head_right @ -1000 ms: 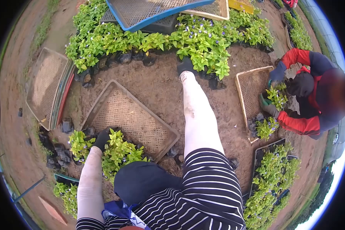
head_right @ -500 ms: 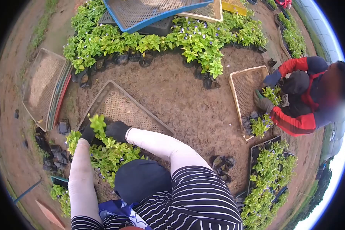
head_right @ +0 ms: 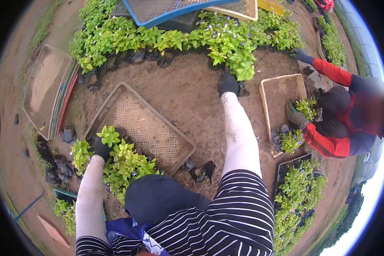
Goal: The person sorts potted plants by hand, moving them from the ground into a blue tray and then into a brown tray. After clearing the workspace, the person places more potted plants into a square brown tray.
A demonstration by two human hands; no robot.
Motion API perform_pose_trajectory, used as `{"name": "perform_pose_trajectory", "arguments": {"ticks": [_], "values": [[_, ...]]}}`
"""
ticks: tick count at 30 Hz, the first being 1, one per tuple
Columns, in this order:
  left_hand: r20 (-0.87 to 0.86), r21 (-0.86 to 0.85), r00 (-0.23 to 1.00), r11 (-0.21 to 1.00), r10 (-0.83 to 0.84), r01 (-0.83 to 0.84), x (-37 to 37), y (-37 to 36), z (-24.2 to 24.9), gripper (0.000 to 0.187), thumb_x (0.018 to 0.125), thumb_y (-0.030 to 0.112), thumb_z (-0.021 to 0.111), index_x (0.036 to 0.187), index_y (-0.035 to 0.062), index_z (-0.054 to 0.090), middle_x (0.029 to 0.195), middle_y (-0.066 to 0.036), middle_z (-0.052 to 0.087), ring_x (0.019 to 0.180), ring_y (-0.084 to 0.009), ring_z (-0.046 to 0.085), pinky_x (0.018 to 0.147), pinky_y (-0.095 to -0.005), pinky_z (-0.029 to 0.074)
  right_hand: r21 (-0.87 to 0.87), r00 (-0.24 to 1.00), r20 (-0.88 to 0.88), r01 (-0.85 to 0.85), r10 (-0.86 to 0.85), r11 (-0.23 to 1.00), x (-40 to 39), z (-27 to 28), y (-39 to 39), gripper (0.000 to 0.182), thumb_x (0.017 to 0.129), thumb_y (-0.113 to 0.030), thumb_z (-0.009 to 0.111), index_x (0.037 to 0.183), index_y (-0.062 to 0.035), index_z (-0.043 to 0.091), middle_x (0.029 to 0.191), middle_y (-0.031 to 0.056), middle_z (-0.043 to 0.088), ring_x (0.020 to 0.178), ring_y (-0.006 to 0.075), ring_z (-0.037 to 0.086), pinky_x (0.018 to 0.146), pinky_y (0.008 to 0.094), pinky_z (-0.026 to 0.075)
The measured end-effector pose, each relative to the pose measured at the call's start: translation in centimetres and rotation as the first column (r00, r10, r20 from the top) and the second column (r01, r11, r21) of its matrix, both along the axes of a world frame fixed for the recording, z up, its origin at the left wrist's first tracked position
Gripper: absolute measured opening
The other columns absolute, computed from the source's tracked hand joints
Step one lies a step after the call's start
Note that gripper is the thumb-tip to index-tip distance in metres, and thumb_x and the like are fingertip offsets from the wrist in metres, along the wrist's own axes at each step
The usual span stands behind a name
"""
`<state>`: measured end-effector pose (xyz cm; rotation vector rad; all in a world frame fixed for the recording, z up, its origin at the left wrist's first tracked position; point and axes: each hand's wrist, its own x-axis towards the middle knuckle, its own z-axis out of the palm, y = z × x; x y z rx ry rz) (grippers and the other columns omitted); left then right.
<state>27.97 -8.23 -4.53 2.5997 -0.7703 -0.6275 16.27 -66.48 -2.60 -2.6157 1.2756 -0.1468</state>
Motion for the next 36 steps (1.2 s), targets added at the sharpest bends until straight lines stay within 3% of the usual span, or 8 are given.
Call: {"name": "perform_pose_trajectory", "arguments": {"ticks": [3, 5, 14, 20, 27, 31, 34, 36], "values": [[-0.078, -0.124, 0.976, 0.969, 0.204, -0.213, -0.8, -2.0, 1.7, 0.023, 0.077, 0.030, 0.063, 0.087, 0.0095, 0.068, 0.088, -0.012, 0.066, 0.092, -0.0320, 0.058, 0.078, -0.0410, 0.046, -0.020, 0.998, 0.050, -0.024, 0.025, 1.000, 1.8, 0.1, 0.3, 0.040, 0.080, -0.023, 0.052, 0.119, -0.0197, 0.049, 0.087, 0.0191, 0.065, 0.081, 0.0403, 0.062, 0.070, 0.0508, 0.047], [0.351, 0.156, 0.931, 0.987, -0.096, 0.043, -0.4, -4.0, 3.7, 0.019, 0.074, 0.031, 0.061, 0.077, 0.0122, 0.066, 0.078, -0.010, 0.063, 0.083, -0.0318, 0.058, 0.071, -0.0431, 0.045, -0.032, 0.996, -0.089, -0.034, 0.031, 0.999, 3.1, 0.0, -0.1, 0.040, 0.076, -0.022, 0.054, 0.116, -0.0180, 0.053, 0.091, 0.0181, 0.065, 0.087, 0.0398, 0.061, 0.075, 0.0486, 0.048], [0.212, -0.010, 0.971, 0.993, 0.114, -0.114, -2.6, -3.6, 5.5, 0.016, 0.078, 0.023, 0.061, 0.084, 0.0088, 0.065, 0.082, -0.014, 0.063, 0.081, -0.0350, 0.059, 0.069, -0.0445, 0.046, 0.220, 0.925, 0.313, -0.289, 0.213, 0.932, 3.7, 2.1, 3.0, 0.018, 0.071, -0.021, 0.064, 0.083, -0.0076, 0.062, 0.072, 0.0152, 0.063, 0.065, 0.0290, 0.062, 0.061, 0.0359, 0.047], [0.230, -0.016, 0.969, 0.996, 0.094, -0.092, -3.1, -4.8, 6.8, 0.016, 0.079, 0.023, 0.058, 0.083, 0.0089, 0.066, 0.081, -0.015, 0.063, 0.081, -0.0346, 0.059, 0.069, -0.0438, 0.046, -0.065, 0.517, 0.516, -0.772, 0.683, 0.633, 10.2, 6.2, 24.3, 0.015, 0.077, -0.017, 0.059, 0.091, -0.0181, 0.062, 0.071, 0.0079, 0.062, 0.067, 0.0306, 0.063, 0.059, 0.0414, 0.050], [0.175, 0.050, 0.984, 0.999, -0.020, 0.011, -4.7, -2.7, 6.6, 0.023, 0.080, 0.029, 0.060, 0.088, 0.0081, 0.066, 0.082, -0.014, 0.065, 0.081, -0.0320, 0.062, 0.069, -0.0424, 0.048, 0.400, 0.291, 0.360, -0.907, 0.887, 0.135, 10.2, 0.4, 37.6, 0.023, 0.081, -0.022, 0.056, 0.101, -0.0146, 0.064, 0.099, 0.0109, 0.062, 0.091, 0.0307, 0.061, 0.078, 0.0402, 0.049], [0.062, 0.301, 0.985, 0.944, -0.161, 0.135, -2.6, -6.2, 13.3, 0.021, 0.081, 0.022, 0.059, 0.095, 0.0073, 0.063, 0.082, -0.015, 0.063, 0.078, -0.0321, 0.062, 0.069, -0.0417, 0.049, 0.199, 0.513, 0.738, -0.787, 0.439, 0.585, 5.8, 2.1, 24.9, 0.015, 0.077, -0.015, 0.058, 0.091, -0.0113, 0.063, 0.088, 0.0101, 0.062, 0.084, 0.0313, 0.060, 0.075, 0.0400, 0.049], [0.250, -0.261, 0.965, 0.954, -0.077, 0.144, -0.5, -11.1, 17.1, 0.028, 0.079, 0.012, 0.063, 0.107, 0.0074, 0.063, 0.086, -0.014, 0.063, 0.083, -0.0324, 0.061, 0.076, -0.0399, 0.049, 0.027, 0.758, 0.621, -0.276, 0.200, 0.961, 1.3, 0.3, 11.4, 0.028, 0.075, -0.010, 0.060, 0.103, -0.0112, 0.061, 0.096, 0.0171, 0.061, 0.090, 0.0356, 0.058, 0.078, 0.0414, 0.049], [0.314, -0.194, 0.943, 0.964, -0.113, 0.180, 0.7, -13.9, 18.0, 0.028, 0.080, 0.013, 0.063, 0.107, 0.0087, 0.063, 0.088, -0.014, 0.063, 0.086, -0.0326, 0.060, 0.078, -0.0404, 0.048, -0.154, 0.828, 0.531, -0.116, 0.182, 0.981, -1.1, 0.8, 4.5, 0.035, 0.074, -0.012, 0.060, 0.109, -0.0128, 0.060, 0.103, 0.0173, 0.060, 0.096, 0.0358, 0.058, 0.082, 0.0420, 0.048]]}}
